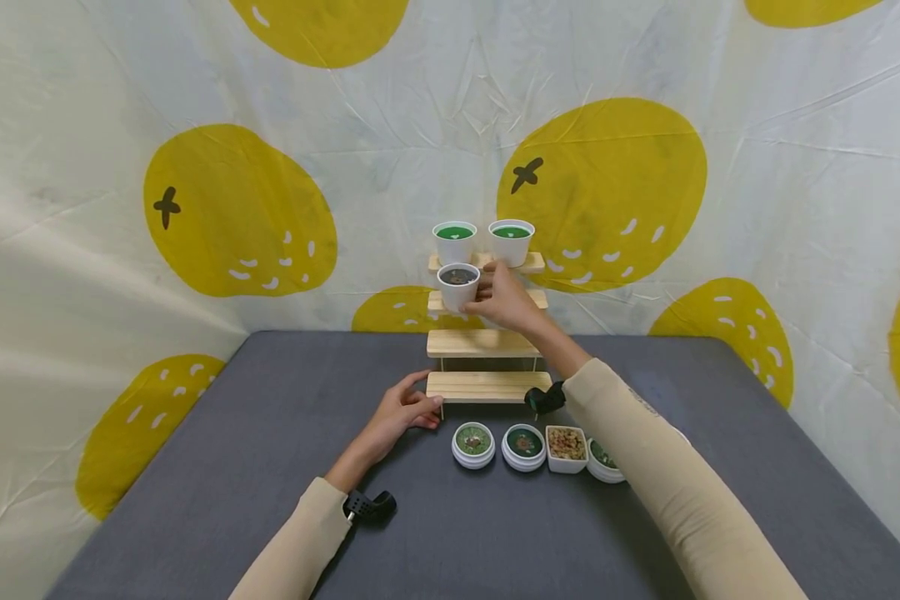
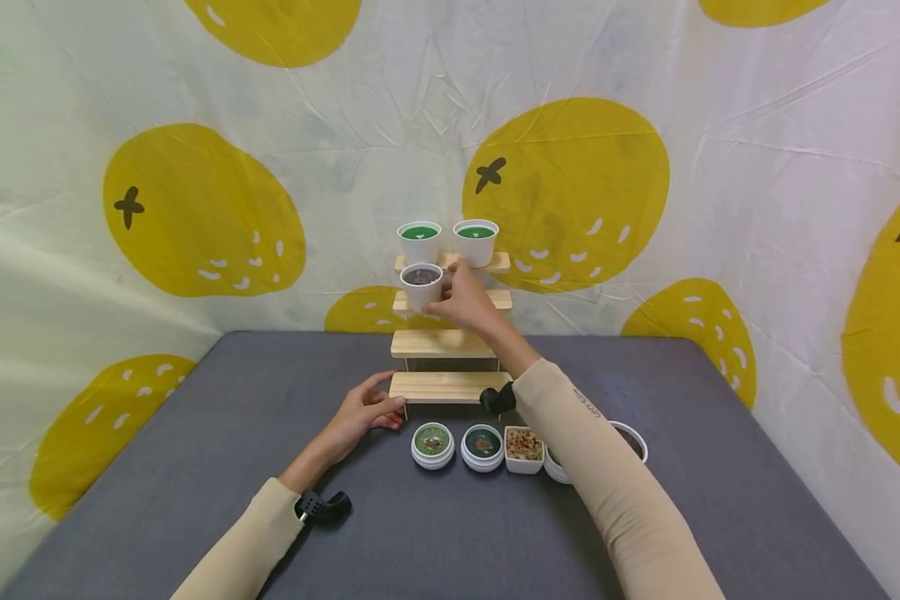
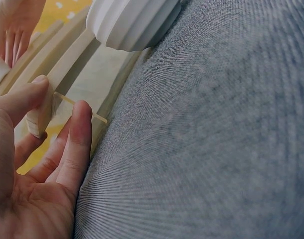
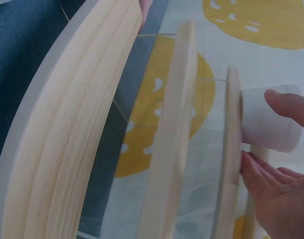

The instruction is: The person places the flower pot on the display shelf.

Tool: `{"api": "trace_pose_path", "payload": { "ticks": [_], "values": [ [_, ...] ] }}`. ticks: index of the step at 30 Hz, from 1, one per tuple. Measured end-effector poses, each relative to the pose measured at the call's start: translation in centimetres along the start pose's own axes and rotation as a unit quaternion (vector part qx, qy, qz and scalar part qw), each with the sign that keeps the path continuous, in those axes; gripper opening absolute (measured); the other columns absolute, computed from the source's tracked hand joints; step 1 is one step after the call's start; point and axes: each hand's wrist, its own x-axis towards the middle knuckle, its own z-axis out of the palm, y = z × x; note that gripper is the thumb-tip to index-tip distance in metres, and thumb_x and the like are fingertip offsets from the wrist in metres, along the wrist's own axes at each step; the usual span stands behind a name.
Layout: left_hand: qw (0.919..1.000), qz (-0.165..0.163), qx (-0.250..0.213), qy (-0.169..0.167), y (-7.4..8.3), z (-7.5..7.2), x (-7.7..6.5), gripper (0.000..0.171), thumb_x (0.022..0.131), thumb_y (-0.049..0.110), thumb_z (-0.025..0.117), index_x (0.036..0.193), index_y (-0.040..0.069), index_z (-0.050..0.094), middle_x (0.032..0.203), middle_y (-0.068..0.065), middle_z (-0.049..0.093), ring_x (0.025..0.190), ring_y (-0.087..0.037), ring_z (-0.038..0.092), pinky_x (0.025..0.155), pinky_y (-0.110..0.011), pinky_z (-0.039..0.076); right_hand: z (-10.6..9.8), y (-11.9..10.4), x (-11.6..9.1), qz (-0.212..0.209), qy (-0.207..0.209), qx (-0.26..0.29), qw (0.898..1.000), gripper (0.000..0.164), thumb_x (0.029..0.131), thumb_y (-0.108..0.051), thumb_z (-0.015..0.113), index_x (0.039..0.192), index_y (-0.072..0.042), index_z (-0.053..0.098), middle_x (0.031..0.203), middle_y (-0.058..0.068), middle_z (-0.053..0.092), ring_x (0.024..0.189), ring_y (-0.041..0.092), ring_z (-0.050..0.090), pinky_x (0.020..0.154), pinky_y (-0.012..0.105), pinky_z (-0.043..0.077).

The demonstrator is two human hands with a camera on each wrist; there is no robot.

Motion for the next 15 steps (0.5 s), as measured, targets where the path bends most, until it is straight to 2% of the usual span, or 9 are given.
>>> {"api": "trace_pose_path", "payload": {
  "ticks": [6, 10, 15],
  "values": [
    [1.0, -0.004, 0.0, -0.001, 0.1, 0.0, 0.1, 0.072, 0.097, 0.023, 0.074, 0.158, 0.012, 0.038, 0.097, -0.01, 0.071, 0.083, -0.02, 0.073, 0.077, -0.035, 0.065, -1.8, -0.4, -2.3, 0.018, -0.004, -0.007, 1.0, 0.101, 0.089, -0.022, 0.083, 0.159, -0.001, 0.014, 0.15, 0.027, 0.051, 0.138, 0.042, 0.055, 0.114, 0.055, 0.048],
    [1.0, 0.002, 0.006, -0.004, 0.1, -0.3, 0.0, 0.073, 0.098, 0.023, 0.074, 0.159, 0.012, 0.036, 0.098, -0.01, 0.071, 0.083, -0.019, 0.073, 0.076, -0.034, 0.065, -3.3, -0.8, -4.1, 0.003, -0.011, 0.006, 1.0, 0.102, 0.091, -0.025, 0.081, 0.16, -0.004, 0.009, 0.152, 0.026, 0.048, 0.141, 0.042, 0.05, 0.115, 0.058, 0.046],
    [0.9999, 0.006, 0.011, -0.003, 0.2, -0.7, -0.3, 0.075, 0.099, 0.023, 0.073, 0.161, 0.009, 0.033, 0.1, -0.014, 0.071, 0.083, -0.019, 0.073, 0.076, -0.033, 0.066, -5.0, -1.4, -6.7, -0.014, -0.007, 0.033, 0.999, 0.097, 0.094, -0.02, 0.077, 0.16, -0.006, 0.008, 0.153, 0.024, 0.047, 0.142, 0.041, 0.05, 0.114, 0.058, 0.046]
  ]
}}
